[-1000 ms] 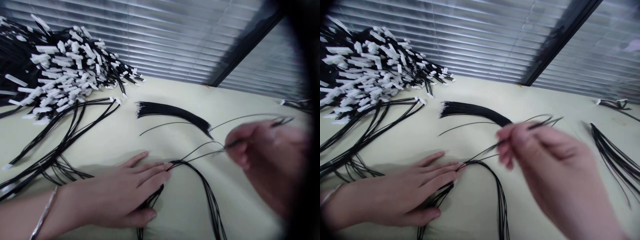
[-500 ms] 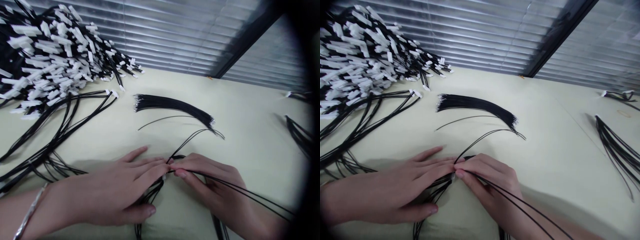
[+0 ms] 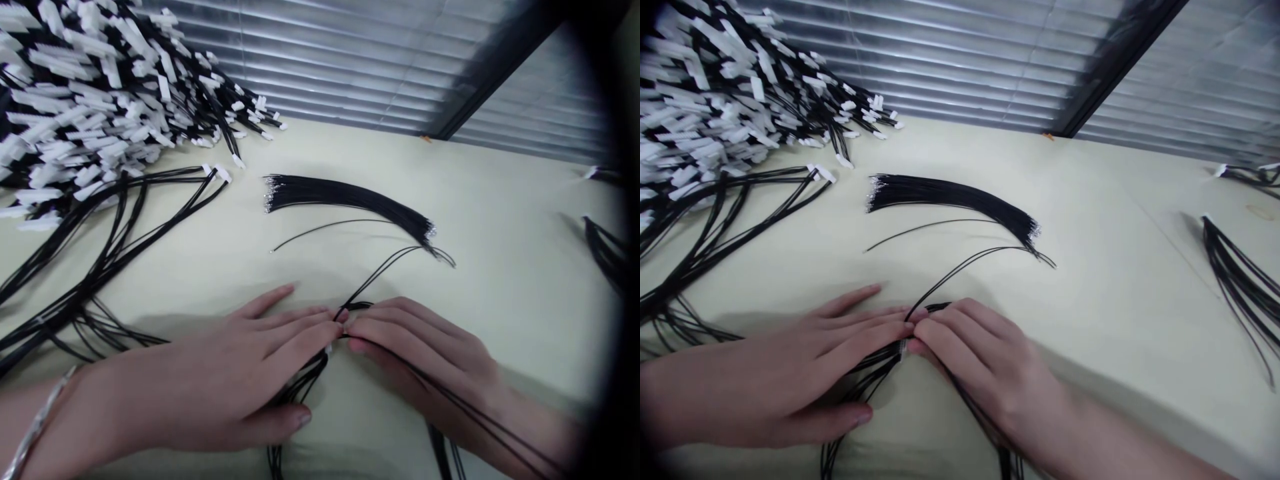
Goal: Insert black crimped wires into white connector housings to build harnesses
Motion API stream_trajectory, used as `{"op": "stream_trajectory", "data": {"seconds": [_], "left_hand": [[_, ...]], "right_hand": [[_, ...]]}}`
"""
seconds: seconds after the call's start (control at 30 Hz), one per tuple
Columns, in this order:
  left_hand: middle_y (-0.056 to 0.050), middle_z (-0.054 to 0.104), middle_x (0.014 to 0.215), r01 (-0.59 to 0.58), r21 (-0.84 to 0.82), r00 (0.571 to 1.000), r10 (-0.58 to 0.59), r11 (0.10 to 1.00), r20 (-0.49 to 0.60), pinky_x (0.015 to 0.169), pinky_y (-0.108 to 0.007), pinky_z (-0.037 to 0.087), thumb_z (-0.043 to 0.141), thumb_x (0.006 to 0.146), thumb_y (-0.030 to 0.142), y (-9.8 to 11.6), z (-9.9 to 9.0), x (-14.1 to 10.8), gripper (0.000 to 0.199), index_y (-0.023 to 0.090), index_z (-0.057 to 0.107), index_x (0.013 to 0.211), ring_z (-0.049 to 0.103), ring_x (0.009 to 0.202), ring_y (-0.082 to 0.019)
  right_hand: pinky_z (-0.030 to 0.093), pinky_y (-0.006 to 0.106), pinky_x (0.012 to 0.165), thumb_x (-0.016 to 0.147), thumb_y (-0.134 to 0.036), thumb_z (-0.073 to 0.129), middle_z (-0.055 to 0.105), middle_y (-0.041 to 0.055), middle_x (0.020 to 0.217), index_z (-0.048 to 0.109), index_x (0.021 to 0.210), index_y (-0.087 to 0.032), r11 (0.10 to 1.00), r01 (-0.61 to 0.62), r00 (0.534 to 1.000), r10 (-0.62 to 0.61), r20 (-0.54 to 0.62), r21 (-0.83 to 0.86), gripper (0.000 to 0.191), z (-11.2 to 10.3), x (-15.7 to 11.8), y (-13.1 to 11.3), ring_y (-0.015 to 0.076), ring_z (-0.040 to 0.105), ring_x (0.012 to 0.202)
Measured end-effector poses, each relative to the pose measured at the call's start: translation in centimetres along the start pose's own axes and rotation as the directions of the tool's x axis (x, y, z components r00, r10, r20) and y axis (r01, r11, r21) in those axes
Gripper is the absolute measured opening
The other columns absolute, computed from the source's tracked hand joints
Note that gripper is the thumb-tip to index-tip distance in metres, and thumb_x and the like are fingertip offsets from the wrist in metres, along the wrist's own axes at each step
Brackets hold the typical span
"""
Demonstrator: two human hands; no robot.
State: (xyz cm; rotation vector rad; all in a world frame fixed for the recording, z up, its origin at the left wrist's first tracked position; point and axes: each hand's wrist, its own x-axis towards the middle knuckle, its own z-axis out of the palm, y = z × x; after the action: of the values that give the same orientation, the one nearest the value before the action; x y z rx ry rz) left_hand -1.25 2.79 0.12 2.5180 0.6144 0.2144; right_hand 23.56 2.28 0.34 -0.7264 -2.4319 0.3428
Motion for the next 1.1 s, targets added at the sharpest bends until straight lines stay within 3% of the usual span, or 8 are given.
{"op": "stream_trajectory", "data": {"seconds": [0.13, 0.37, 0.57, 0.87, 1.1], "left_hand": [[-0.011, 0.04, 0.154, -0.004, 0.013, 1.0, 0.005, 1.0, -0.01, 0.124, -0.026, -0.004, 0.049, 0.098, 0.038, 0.0, 0.0, 0.0, 0.061, 0.009, 0.026, 0.147, 0.035, 0.143, -0.015], [-0.013, 0.04, 0.154, -0.003, 0.019, 1.0, 0.003, 1.0, -0.001, 0.124, -0.028, -0.002, 0.048, 0.099, 0.038, 0.0, 0.1, 0.0, 0.06, 0.008, 0.027, 0.147, 0.035, 0.143, -0.016], [-0.01, 0.04, 0.154, -0.001, 0.047, 1.0, 0.001, 0.999, 0.009, 0.123, -0.024, -0.007, 0.047, 0.099, 0.039, 0.1, 0.0, -0.1, 0.06, 0.008, 0.027, 0.147, 0.033, 0.144, -0.012], [-0.013, 0.038, 0.154, 0.007, 0.03, 1.0, -0.008, 1.0, 0.012, 0.124, -0.026, -0.005, 0.048, 0.098, 0.039, 0.1, 0.2, -0.1, 0.062, 0.007, 0.027, 0.147, 0.034, 0.144, -0.014], [-0.011, 0.044, 0.151, 0.013, -0.034, 1.0, -0.013, 0.999, -0.018, 0.126, -0.03, 0.003, 0.052, 0.096, 0.036, 0.1, 0.1, 0.1, 0.062, 0.012, 0.026, 0.147, 0.04, 0.14, -0.016]], "right_hand": [[0.057, 0.032, 0.068, 0.098, -0.005, 0.036, 0.069, 0.0098, 0.086, 0.06, 0.102, -0.007, 0.96, 0.101, 0.988, -0.067, 0.136, -0.261, 0.024, -0.9, 0.7, -0.2, 0.0196, 0.063, 0.078], [0.055, 0.036, 0.067, 0.095, -0.002, 0.028, 0.068, 0.0104, 0.087, 0.059, 0.103, -0.007, 0.94, 0.14, 0.969, -0.066, 0.237, -0.312, 0.032, -1.3, 0.9, -0.6, 0.023, 0.061, 0.078], [0.052, 0.035, 0.077, 0.097, -0.004, 0.026, 0.069, 0.0105, 0.088, 0.057, 0.101, -0.007, 0.885, 0.265, 0.958, -0.197, 0.208, -0.383, 0.031, -1.3, 0.7, -0.4, 0.0226, 0.063, 0.083], [0.051, 0.035, 0.085, 0.098, -0.005, 0.026, 0.071, 0.0083, 0.091, 0.061, 0.1, -0.006, 0.794, 0.463, 0.886, -0.412, 0.213, -0.394, 0.035, -1.3, 0.7, 1.1, 0.0212, 0.065, 0.089], [0.056, 0.032, 0.079, 0.095, -0.006, 0.036, 0.072, 0.0059, 0.09, 0.067, 0.093, -0.011, 0.726, 0.561, 0.824, -0.535, 0.187, -0.397, 0.031, -1.2, 0.4, 2.0, 0.0189, 0.068, 0.088]]}}
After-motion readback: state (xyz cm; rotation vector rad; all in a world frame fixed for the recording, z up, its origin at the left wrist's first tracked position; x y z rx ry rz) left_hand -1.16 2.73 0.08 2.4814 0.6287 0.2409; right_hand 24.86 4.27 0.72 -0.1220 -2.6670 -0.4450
